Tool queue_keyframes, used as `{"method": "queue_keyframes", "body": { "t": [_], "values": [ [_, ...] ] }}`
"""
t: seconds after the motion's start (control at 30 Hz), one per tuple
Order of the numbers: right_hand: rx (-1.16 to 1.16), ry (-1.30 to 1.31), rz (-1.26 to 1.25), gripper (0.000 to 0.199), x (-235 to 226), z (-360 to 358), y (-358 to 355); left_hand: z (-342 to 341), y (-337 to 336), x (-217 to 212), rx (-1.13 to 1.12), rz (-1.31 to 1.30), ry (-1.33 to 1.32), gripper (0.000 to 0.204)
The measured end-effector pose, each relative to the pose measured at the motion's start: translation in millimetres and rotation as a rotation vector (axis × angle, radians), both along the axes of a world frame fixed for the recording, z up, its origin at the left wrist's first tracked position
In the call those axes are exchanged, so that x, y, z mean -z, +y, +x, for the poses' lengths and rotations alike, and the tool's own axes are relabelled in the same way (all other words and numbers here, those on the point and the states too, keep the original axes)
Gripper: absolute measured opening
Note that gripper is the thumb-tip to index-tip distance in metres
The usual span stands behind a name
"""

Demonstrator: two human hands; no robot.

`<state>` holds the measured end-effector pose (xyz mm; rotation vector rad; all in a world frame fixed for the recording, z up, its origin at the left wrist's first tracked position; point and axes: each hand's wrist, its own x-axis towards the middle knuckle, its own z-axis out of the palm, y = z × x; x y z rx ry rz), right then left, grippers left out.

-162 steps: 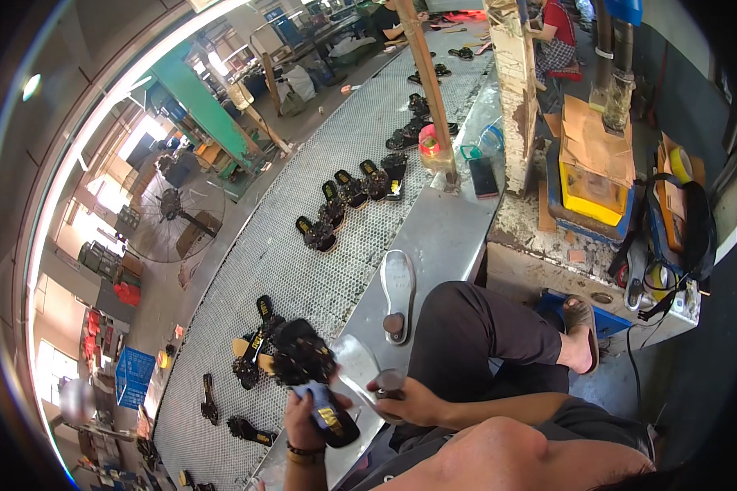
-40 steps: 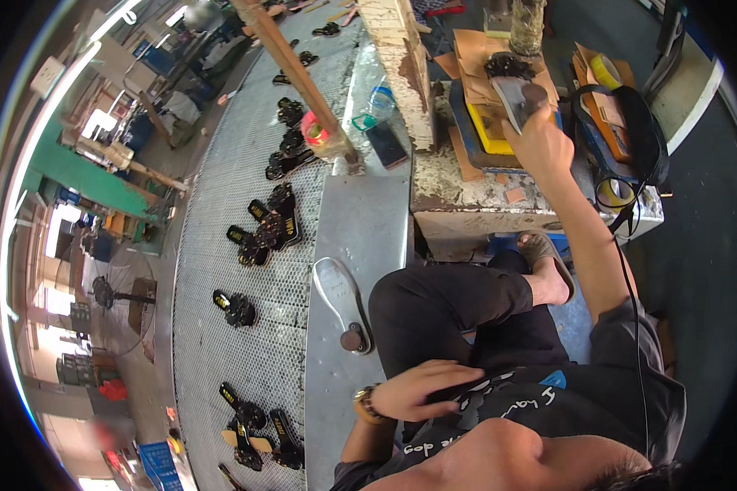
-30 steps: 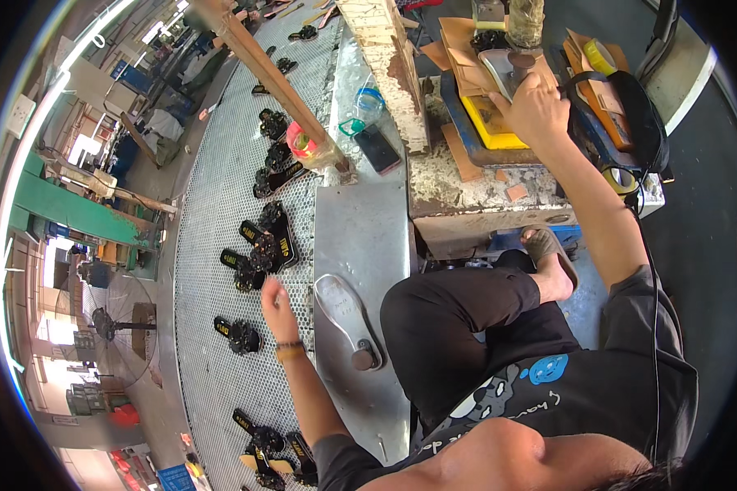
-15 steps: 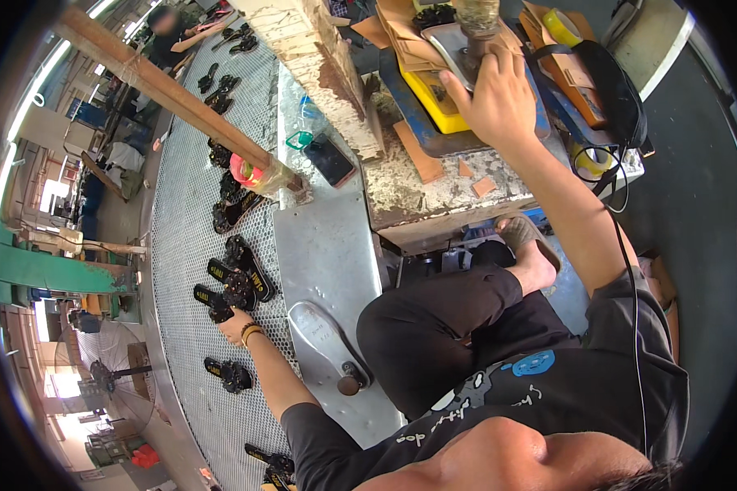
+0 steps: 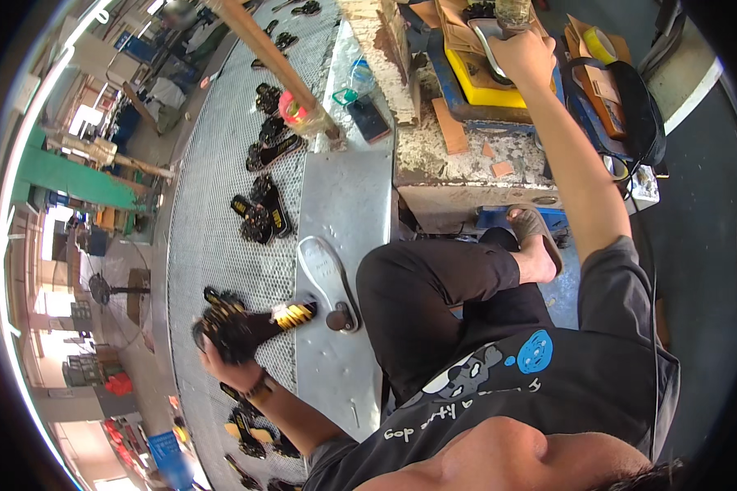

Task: Processing shoe components by picking up soles from a conveyor and placing them into a press machine.

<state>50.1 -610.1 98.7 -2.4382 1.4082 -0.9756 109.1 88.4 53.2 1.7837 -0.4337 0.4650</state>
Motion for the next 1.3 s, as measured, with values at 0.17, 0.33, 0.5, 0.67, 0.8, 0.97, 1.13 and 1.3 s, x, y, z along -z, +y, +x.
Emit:
{"method": "queue_keyframes", "body": {
  "t": [0.17, 0.33, 0.5, 0.67, 0.8, 0.97, 1.13, 1.3],
  "values": [
    [-0.029, -0.177, -0.175, 0.059, 25.5, 20.4, -1.1, -144.0, -56.0, 82.5, 1.022, -1.508, 0.954, 0.084],
    [-0.331, -0.944, 0.365, 0.026, 37.3, 6.7, 47.5, -253.7, -117.7, 45.0, 0.963, -1.066, 1.143, 0.078],
    [-0.573, -1.027, 0.825, 0.011, 39.5, -75.3, 309.0, -251.8, -127.8, 29.0, 0.322, -0.842, 1.224, 0.055],
    [-1.593, -0.464, 1.257, 0.033, 104.5, -148.6, 450.1, -235.5, -75.5, 49.6, 0.041, -1.339, 1.119, 0.046],
    [-1.793, -0.021, 1.405, 0.037, 101.2, -174.9, 462.7, -234.4, -1.1, 107.7, -0.182, -1.143, 0.724, 0.058],
    [-1.564, -0.19, 1.176, 0.028, 104.7, -176.1, 486.9, -241.4, -87.4, 84.0, -0.141, -1.136, 0.923, 0.055],
    [-1.283, -0.331, 0.91, 0.057, 103.9, -180.2, 427.1, -198.4, -140.4, 66.8, 0.254, -0.842, 0.823, 0.063],
    [-0.864, -0.822, 1.221, 0.061, 72.8, -178.7, 338.1, -172.6, -206.9, 33.5, 0.827, 0.116, 0.109, 0.082]
  ]
}}
